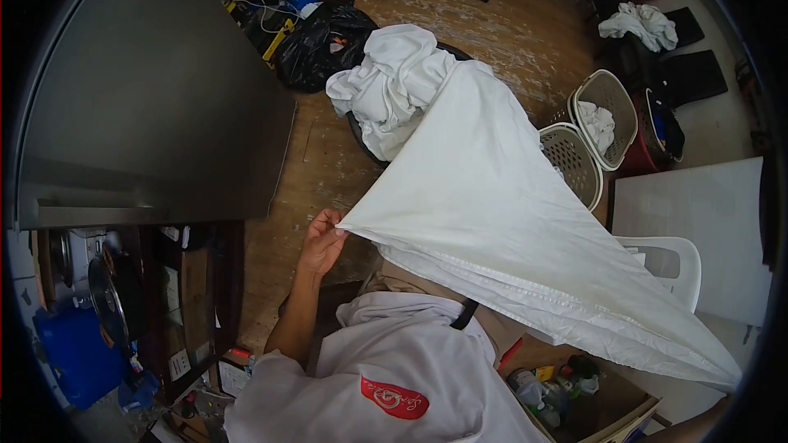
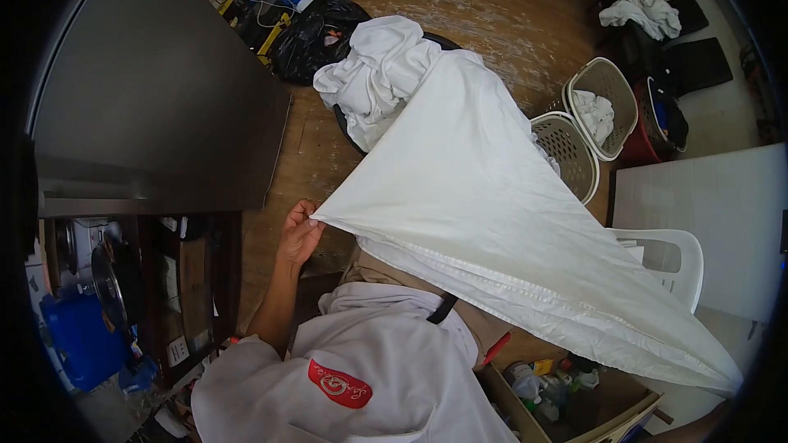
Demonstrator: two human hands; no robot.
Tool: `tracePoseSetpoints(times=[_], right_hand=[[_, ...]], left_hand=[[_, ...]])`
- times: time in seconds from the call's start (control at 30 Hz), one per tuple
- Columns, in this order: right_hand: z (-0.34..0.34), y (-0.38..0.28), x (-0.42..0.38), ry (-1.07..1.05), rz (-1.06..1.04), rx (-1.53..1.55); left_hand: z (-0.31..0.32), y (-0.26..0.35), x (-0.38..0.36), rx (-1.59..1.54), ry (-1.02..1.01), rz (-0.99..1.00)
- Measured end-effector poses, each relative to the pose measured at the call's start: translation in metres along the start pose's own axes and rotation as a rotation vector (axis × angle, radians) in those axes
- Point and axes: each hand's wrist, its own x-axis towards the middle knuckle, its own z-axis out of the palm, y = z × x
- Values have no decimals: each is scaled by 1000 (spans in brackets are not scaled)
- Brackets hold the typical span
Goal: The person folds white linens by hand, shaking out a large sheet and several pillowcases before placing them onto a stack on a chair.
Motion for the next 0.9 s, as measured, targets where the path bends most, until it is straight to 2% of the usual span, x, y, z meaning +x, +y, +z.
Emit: tracePoseSetpoints(times=[0.1, 0.17, 0.2, 0.27, 0.3, 0.37, 0.5, 0.57, 0.6, 0.67, 0.7, 0.77, 0.8, 0.87, 0.9], right_hand=[[-6, -9, -3, 35, 34, 116], [-7, -9, -2, 63, 47, 171], [-8, -10, 0, 74, 51, 193], [-8, -9, 3, 92, 55, 224], [-9, -8, 4, 101, 57, 236], [-11, -8, 7, 114, 54, 249], [-12, -7, 6, 131, 54, 268], [-13, -5, 6, 138, 53, 277], [-13, -5, 5, 145, 53, 281], [-10, -5, 5, 147, 51, 286], [-10, -3, 4, 148, 52, 293], [-10, -3, 6, 155, 49, 302], [-11, -4, 3, 164, 49, 298], [-12, -6, 2, 169, 49, 305], [-11, -5, 2, 174, 47, 306]], left_hand=[[-6, -2, 3, 83, 68, -6], [-20, -12, 10, 500, 255, 158], [-25, -17, 11, 500, 254, 157], [-28, -22, 10, 801, 540, 221], [-29, -25, 8, 799, 538, 220], [-26, -29, 3, 1481, 464, 628], [-33, -37, 1, 1579, 367, 738], [-43, -38, -1, 1592, 143, 742], [-55, -41, 2, 1591, 144, 743], [-71, -44, 9, 1351, 264, 541], [-71, -44, 9, 1350, 264, 542], [-72, -42, 9, 1219, 271, 285], [-71, -47, 8, 1217, 270, 285], [-70, -67, 4, 726, 261, -43], [-71, -71, 0, 1070, 98, -12]])
